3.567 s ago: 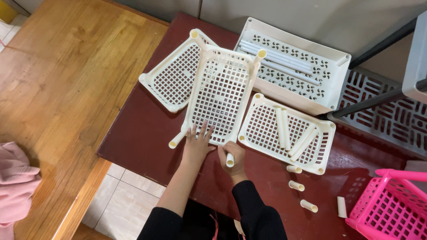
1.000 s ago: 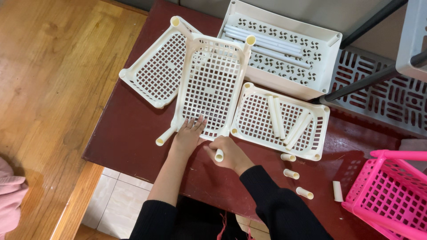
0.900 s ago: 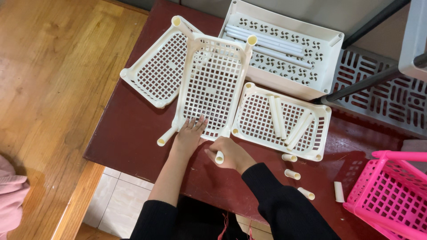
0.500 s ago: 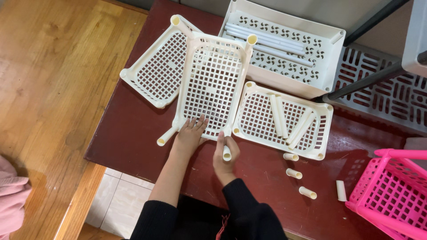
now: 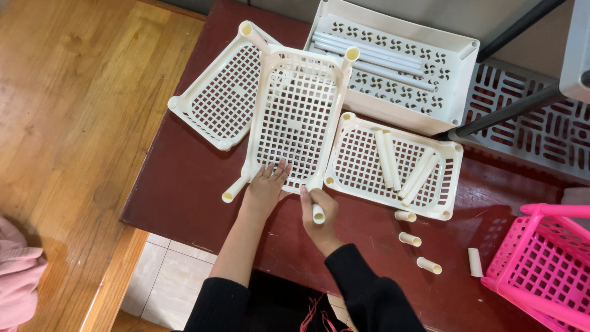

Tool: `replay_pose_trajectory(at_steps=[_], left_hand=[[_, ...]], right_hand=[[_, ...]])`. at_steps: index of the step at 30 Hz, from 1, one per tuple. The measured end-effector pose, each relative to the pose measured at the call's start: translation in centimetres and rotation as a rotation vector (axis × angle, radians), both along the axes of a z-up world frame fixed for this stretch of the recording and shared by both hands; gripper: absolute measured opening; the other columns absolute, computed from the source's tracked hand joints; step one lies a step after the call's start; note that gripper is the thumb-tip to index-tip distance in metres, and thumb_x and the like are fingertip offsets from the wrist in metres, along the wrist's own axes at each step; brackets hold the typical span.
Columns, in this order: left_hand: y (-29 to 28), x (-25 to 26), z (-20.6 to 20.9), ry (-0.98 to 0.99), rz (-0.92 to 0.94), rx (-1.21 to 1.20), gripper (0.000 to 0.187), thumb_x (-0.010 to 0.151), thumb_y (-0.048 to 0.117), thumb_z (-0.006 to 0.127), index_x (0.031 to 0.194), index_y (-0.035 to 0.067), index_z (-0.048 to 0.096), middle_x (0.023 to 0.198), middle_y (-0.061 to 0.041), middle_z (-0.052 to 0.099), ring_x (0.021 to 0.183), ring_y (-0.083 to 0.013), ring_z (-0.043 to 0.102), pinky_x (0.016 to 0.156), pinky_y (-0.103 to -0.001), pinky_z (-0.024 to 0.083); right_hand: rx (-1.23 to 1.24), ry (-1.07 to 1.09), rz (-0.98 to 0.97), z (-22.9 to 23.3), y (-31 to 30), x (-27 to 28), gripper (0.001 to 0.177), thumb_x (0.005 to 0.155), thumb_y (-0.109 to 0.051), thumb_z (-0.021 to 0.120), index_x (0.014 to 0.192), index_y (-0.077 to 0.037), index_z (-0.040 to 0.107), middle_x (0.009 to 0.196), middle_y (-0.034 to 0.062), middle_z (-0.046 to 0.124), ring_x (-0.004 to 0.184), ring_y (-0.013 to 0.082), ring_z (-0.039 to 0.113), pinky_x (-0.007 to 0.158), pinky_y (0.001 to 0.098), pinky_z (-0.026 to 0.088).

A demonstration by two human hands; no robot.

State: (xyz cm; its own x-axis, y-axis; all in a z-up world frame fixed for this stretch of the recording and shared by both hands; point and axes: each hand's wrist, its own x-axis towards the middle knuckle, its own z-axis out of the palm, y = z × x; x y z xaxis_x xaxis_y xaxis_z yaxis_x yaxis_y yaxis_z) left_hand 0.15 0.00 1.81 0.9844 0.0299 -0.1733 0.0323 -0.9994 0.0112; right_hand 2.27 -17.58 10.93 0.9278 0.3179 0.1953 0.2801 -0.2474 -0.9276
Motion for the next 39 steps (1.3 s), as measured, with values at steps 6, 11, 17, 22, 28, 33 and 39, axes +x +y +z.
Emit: replay_pose_trajectory(at_steps=[6,11,17,22,28,33,39], left_hand=[[-0.1,-0.1,0.4,0.003,0.002,0.008,0.083,0.090,0.050,0.064,0.160,0.019,0.031,0.164,-0.001,0.034,0.144,-0.0226,0.043,0.121,-0.039,0.030],[-0.2,-0.2,0.5,-0.027,-0.024,0.043,0.081,0.092,0.050,0.062,0.159,0.018,0.031,0.164,-0.002,0.034,0.144,-0.0234,0.043,0.120,-0.039,0.030],[-0.1,-0.4,0.9,-0.020,-0.024,0.039,0.080,0.093,0.051,0.059,0.160,0.018,0.030,0.165,-0.001,0.032,0.145,-0.0230,0.041,0.121,-0.039,0.028],[-0.2,-0.3,1.2,-0.004,0.002,0.007,0.076,0.094,0.053,0.055,0.158,0.021,0.029,0.164,0.003,0.031,0.145,-0.0215,0.039,0.121,-0.038,0.026],[-0.2,-0.4,1.4,-0.033,-0.002,0.000,0.077,0.092,0.049,0.060,0.158,0.019,0.033,0.163,0.000,0.034,0.144,-0.0232,0.042,0.121,-0.038,0.029],[0.0,-0.7,1.4,-0.097,-0.004,-0.075,0.076,0.091,0.046,0.063,0.156,0.017,0.039,0.162,-0.002,0.038,0.142,-0.0248,0.045,0.120,-0.039,0.032],[0.1,-0.5,0.9,-0.120,-0.019,-0.098,0.076,0.090,0.044,0.066,0.155,0.015,0.040,0.161,-0.004,0.040,0.141,-0.0270,0.046,0.118,-0.041,0.033]], right_hand=[[0.955,0.860,-0.628,-1.3,1.3,-1.1,0.033,0.105,-0.022,0.061,0.076,-0.014,0.047,0.057,-0.0057,0.033,0.054,0.0128,0.037,0.073,0.0371,0.050],[1.005,0.783,-0.498,-1.6,-2.7,1.8,0.008,0.099,-0.012,0.060,0.094,-0.006,0.057,0.072,-0.0030,0.042,0.065,0.0109,0.043,0.079,0.0364,0.048],[0.832,0.848,-0.249,-1.3,-6.4,4.6,0.021,0.088,0.005,0.058,0.106,0.002,0.048,0.102,0.0118,0.061,0.101,0.0224,0.064,0.104,0.0430,0.052],[0.510,0.850,-0.482,-0.2,-8.4,7.7,0.056,0.090,-0.007,0.067,0.137,0.001,0.038,0.112,0.0138,0.065,0.111,0.0234,0.068,0.101,0.0388,0.056],[0.464,0.809,-0.722,-3.9,-12.3,11.7,0.076,0.094,-0.017,0.075,0.150,0.009,0.029,0.114,0.0184,0.064,0.095,0.0216,0.072,0.084,0.0318,0.060],[0.415,0.740,-0.635,-6.8,-13.6,12.1,0.085,0.092,-0.014,0.080,0.156,0.010,0.030,0.115,0.0178,0.065,0.087,0.0132,0.069,0.074,0.0245,0.057],[-0.004,0.469,-0.685,-4.9,-10.1,9.2,0.084,0.085,-0.011,0.076,0.153,0.000,0.029,0.125,0.0188,0.053,0.092,0.0222,0.064,0.070,0.0319,0.054]])
